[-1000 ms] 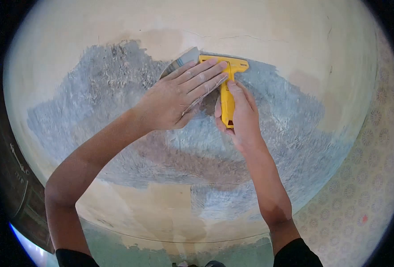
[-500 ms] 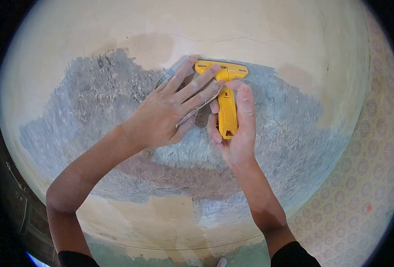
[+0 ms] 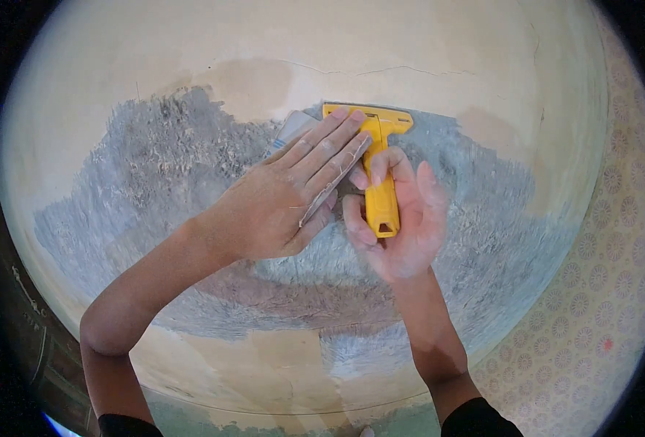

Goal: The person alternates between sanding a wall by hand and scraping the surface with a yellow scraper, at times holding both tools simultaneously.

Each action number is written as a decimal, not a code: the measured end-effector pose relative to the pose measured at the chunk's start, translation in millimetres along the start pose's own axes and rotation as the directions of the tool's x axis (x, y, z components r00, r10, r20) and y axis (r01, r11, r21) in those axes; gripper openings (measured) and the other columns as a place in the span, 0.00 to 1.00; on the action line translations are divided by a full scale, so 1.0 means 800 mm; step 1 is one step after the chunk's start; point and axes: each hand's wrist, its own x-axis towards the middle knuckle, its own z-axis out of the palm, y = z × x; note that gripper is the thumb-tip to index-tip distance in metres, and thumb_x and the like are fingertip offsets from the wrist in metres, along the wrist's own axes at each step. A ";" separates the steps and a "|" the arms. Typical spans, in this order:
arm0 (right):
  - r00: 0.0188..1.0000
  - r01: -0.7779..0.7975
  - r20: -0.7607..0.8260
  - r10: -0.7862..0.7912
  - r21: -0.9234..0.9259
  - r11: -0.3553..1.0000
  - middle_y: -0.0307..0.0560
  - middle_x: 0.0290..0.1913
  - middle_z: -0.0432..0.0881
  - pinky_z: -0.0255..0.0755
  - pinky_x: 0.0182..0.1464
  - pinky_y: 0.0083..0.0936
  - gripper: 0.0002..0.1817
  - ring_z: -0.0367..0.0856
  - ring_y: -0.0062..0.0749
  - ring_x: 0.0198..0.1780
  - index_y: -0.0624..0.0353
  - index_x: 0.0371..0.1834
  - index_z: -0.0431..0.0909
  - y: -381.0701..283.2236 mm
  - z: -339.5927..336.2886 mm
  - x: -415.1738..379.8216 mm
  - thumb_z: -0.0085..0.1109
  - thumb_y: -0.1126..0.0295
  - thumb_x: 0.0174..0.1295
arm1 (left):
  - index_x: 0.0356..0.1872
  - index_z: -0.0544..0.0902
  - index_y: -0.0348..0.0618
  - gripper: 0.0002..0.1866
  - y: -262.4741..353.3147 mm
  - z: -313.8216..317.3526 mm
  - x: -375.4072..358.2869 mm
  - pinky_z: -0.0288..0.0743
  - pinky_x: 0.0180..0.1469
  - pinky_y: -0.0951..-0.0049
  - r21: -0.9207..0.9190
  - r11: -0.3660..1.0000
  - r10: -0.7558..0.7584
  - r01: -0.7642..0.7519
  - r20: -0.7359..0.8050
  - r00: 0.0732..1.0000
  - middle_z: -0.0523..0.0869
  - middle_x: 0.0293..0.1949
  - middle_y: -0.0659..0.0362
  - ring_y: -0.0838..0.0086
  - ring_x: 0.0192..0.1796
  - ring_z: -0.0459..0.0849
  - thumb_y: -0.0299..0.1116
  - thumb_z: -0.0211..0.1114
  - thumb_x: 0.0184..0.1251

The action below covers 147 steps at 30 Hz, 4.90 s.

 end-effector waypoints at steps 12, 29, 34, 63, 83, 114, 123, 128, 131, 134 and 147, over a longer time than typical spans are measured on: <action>0.983 0.022 -0.182 -0.030 -0.042 0.999 0.38 0.22 0.65 0.60 0.15 0.17 0.41 0.60 0.22 0.15 0.54 0.25 0.65 0.006 0.023 0.011 0.22 0.27 0.73 | 0.79 0.58 0.36 0.42 -0.004 -0.013 0.002 0.54 0.81 0.53 -0.002 1.000 0.016 -0.016 0.054 0.998 0.53 0.82 0.45 0.49 0.83 0.51 0.27 0.59 0.61; 0.972 0.036 -0.231 -0.040 -0.023 0.999 0.38 0.21 0.66 0.60 0.15 0.16 0.43 0.61 0.22 0.17 0.53 0.23 0.65 0.013 0.016 0.008 0.20 0.24 0.71 | 0.80 0.58 0.37 0.43 -0.006 -0.008 0.004 0.53 0.82 0.53 -0.012 1.000 0.012 -0.011 0.064 0.998 0.54 0.82 0.46 0.49 0.83 0.50 0.25 0.58 0.58; 0.977 0.004 -0.213 -0.017 -0.063 0.998 0.38 0.21 0.66 0.60 0.15 0.16 0.43 0.62 0.22 0.19 0.53 0.23 0.65 0.006 0.014 0.008 0.20 0.24 0.71 | 0.79 0.58 0.36 0.43 -0.006 -0.007 0.003 0.53 0.82 0.52 -0.059 0.998 -0.009 0.012 0.054 0.998 0.55 0.81 0.45 0.49 0.83 0.50 0.25 0.58 0.57; 0.968 -0.004 -0.249 -0.015 -0.078 0.997 0.38 0.19 0.65 0.60 0.14 0.17 0.43 0.61 0.21 0.19 0.54 0.22 0.66 0.003 0.016 0.014 0.20 0.26 0.72 | 0.81 0.56 0.41 0.43 -0.004 -0.012 0.005 0.53 0.81 0.51 -0.049 0.998 -0.022 0.027 0.086 0.996 0.51 0.83 0.48 0.50 0.84 0.48 0.25 0.58 0.60; 0.952 0.010 -0.305 -0.026 -0.053 0.999 0.38 0.20 0.65 0.58 0.14 0.17 0.43 0.61 0.21 0.18 0.56 0.25 0.67 0.006 0.027 0.006 0.21 0.26 0.72 | 0.81 0.57 0.43 0.44 -0.001 -0.013 0.003 0.57 0.79 0.50 -0.039 0.998 -0.037 0.040 0.086 0.996 0.51 0.83 0.49 0.51 0.84 0.48 0.26 0.58 0.59; 0.929 0.022 -0.364 -0.070 -0.135 0.991 0.37 0.20 0.66 0.57 0.13 0.15 0.43 0.62 0.19 0.18 0.54 0.25 0.67 0.013 0.033 0.006 0.20 0.25 0.72 | 0.81 0.56 0.40 0.45 -0.004 -0.012 0.001 0.50 0.82 0.52 -0.043 0.998 -0.041 0.046 0.121 0.992 0.51 0.83 0.47 0.50 0.84 0.46 0.25 0.58 0.57; 0.944 0.012 -0.328 -0.044 -0.099 0.995 0.37 0.19 0.66 0.58 0.13 0.16 0.43 0.63 0.20 0.18 0.54 0.25 0.68 0.006 0.034 0.008 0.21 0.24 0.71 | 0.81 0.56 0.41 0.44 -0.001 -0.013 0.003 0.51 0.82 0.51 -0.070 0.995 -0.059 0.068 0.123 0.991 0.51 0.83 0.47 0.50 0.84 0.47 0.26 0.58 0.60; 0.943 0.009 -0.330 -0.052 -0.130 0.991 0.37 0.20 0.67 0.58 0.13 0.15 0.43 0.63 0.20 0.18 0.54 0.25 0.68 0.001 0.034 0.010 0.22 0.25 0.72 | 0.81 0.56 0.41 0.44 0.000 -0.011 0.004 0.51 0.82 0.51 -0.072 0.995 -0.059 0.066 0.099 0.993 0.51 0.83 0.47 0.50 0.84 0.47 0.26 0.57 0.59; 0.949 0.010 -0.311 -0.046 -0.117 0.993 0.37 0.20 0.67 0.58 0.13 0.15 0.43 0.63 0.20 0.18 0.54 0.25 0.67 0.001 0.029 0.014 0.22 0.25 0.72 | 0.81 0.56 0.41 0.44 0.000 -0.017 0.007 0.51 0.82 0.51 -0.083 0.994 -0.061 0.069 0.103 0.993 0.51 0.83 0.47 0.50 0.84 0.46 0.25 0.57 0.60; 0.950 -0.014 -0.310 -0.032 -0.143 0.990 0.37 0.20 0.67 0.59 0.13 0.15 0.43 0.63 0.20 0.18 0.54 0.25 0.67 0.002 0.026 0.016 0.22 0.25 0.72 | 0.81 0.56 0.42 0.43 -0.001 -0.017 0.006 0.51 0.82 0.50 -0.067 0.995 -0.065 0.072 0.097 0.993 0.51 0.83 0.47 0.50 0.84 0.46 0.25 0.57 0.61; 0.958 -0.041 -0.287 -0.029 -0.237 0.971 0.36 0.20 0.66 0.59 0.12 0.15 0.42 0.63 0.20 0.18 0.54 0.23 0.66 0.003 0.024 0.011 0.22 0.25 0.72 | 0.81 0.56 0.41 0.41 0.001 -0.013 0.002 0.49 0.82 0.50 -0.067 0.993 -0.089 0.097 0.124 0.988 0.50 0.83 0.47 0.49 0.84 0.47 0.27 0.56 0.64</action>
